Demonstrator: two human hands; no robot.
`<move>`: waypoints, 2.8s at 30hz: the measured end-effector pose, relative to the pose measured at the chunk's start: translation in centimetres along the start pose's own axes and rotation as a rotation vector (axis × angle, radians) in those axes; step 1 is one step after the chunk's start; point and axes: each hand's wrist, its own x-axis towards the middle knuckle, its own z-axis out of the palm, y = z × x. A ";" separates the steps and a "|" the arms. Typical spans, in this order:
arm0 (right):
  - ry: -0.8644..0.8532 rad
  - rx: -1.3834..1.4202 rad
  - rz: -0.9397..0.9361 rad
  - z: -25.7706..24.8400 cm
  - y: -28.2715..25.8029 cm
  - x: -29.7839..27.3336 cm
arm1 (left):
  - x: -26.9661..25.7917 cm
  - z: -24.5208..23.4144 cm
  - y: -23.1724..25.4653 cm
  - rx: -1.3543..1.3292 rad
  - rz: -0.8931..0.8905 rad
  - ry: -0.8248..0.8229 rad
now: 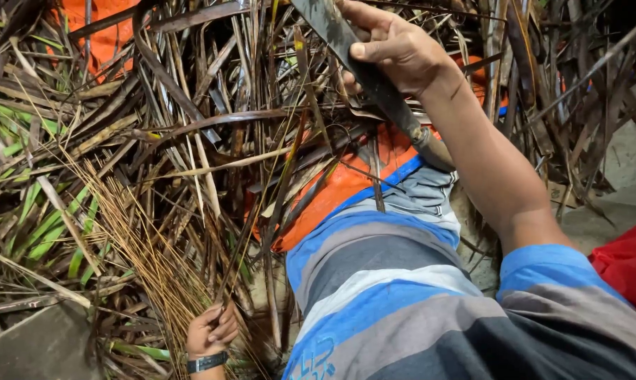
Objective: The person strips leaves and outer layers from palm stalks using a machete. They hold a stalk in one hand and scrape or cut along it with the tool, occasionally pulling pieces off by hand.
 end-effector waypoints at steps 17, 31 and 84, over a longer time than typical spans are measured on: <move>0.204 -0.127 -0.069 -5.6 -1.3 -1.4 | -8.6 -5.9 0.5 -0.151 0.092 0.395; 0.292 -0.087 -0.132 -3.1 -0.9 -1.9 | 3.1 12.2 3.9 0.305 0.825 -0.123; -0.110 0.079 0.282 2.5 7.2 -0.7 | 22.6 32.2 4.8 1.687 0.947 0.455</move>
